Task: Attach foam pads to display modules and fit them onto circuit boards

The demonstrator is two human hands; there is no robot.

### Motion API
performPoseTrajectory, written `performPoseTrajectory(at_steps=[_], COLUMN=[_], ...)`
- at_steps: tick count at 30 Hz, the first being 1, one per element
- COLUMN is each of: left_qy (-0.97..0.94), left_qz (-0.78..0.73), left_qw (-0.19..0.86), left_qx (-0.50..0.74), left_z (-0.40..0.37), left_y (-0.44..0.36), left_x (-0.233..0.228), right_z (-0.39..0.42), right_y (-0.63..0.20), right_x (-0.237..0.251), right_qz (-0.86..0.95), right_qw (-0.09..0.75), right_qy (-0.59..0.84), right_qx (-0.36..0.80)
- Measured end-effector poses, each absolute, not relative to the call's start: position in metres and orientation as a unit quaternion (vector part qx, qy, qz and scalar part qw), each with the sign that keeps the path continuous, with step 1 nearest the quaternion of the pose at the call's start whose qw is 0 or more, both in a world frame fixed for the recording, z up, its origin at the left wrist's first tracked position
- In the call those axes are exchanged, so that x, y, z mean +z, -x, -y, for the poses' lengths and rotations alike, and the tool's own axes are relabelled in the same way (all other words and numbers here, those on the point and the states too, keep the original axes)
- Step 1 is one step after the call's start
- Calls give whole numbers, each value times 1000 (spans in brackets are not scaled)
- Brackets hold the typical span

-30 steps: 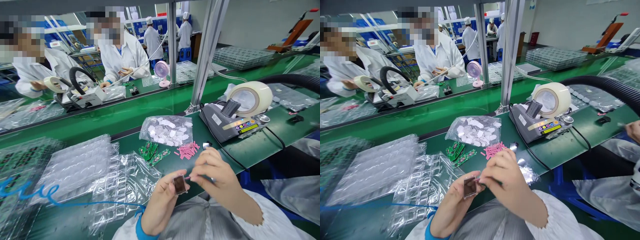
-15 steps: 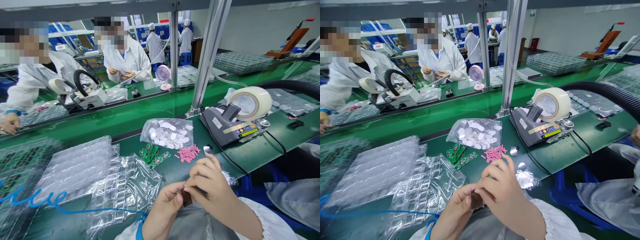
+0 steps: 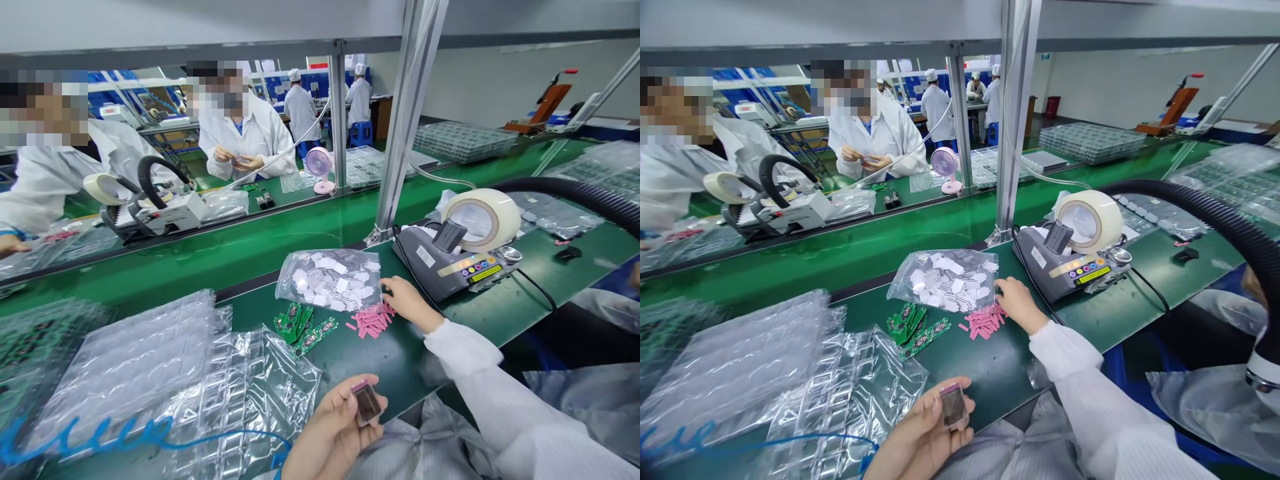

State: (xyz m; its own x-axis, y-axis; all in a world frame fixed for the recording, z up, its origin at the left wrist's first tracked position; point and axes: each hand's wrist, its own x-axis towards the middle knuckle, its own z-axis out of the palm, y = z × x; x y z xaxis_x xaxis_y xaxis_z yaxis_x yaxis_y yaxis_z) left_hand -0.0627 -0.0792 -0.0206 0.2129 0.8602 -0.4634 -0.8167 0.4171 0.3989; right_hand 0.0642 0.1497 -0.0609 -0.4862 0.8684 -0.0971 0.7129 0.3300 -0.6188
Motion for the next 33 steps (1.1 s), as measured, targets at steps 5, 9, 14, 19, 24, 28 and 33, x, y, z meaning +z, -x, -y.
performPoseTrajectory(at_steps=[5, 9, 14, 19, 24, 28, 33], left_qy=[-25, -24, -28, -27, -36, -59, -60], left_qz=[-289, -275, -255, -207, -159, -153, -181], left_qw=[775, 771, 767, 791, 817, 812, 792], left_qx=[561, 573, 588, 575, 553, 561, 580], left_z=[77, 78, 74, 67, 63, 63, 65], left_y=[65, 70, 69, 58, 47, 43, 40], left_x=[-15, -11, -8, -5, -1, 3, 6], right_z=[-167, -172, -160, -102, -58, -55, -54], right_y=[-35, -45, -85, -113, -112, -110, -110], right_x=[-78, -79, -54, -4, 24, 30, 36], right_qz=[826, 817, 762, 736, 697, 726, 713], right_qw=[112, 139, 229, 294, 289, 233, 171], right_qy=[466, 450, 463, 364, 219, 210, 238], right_qx=[295, 334, 391, 490, 618, 612, 637])
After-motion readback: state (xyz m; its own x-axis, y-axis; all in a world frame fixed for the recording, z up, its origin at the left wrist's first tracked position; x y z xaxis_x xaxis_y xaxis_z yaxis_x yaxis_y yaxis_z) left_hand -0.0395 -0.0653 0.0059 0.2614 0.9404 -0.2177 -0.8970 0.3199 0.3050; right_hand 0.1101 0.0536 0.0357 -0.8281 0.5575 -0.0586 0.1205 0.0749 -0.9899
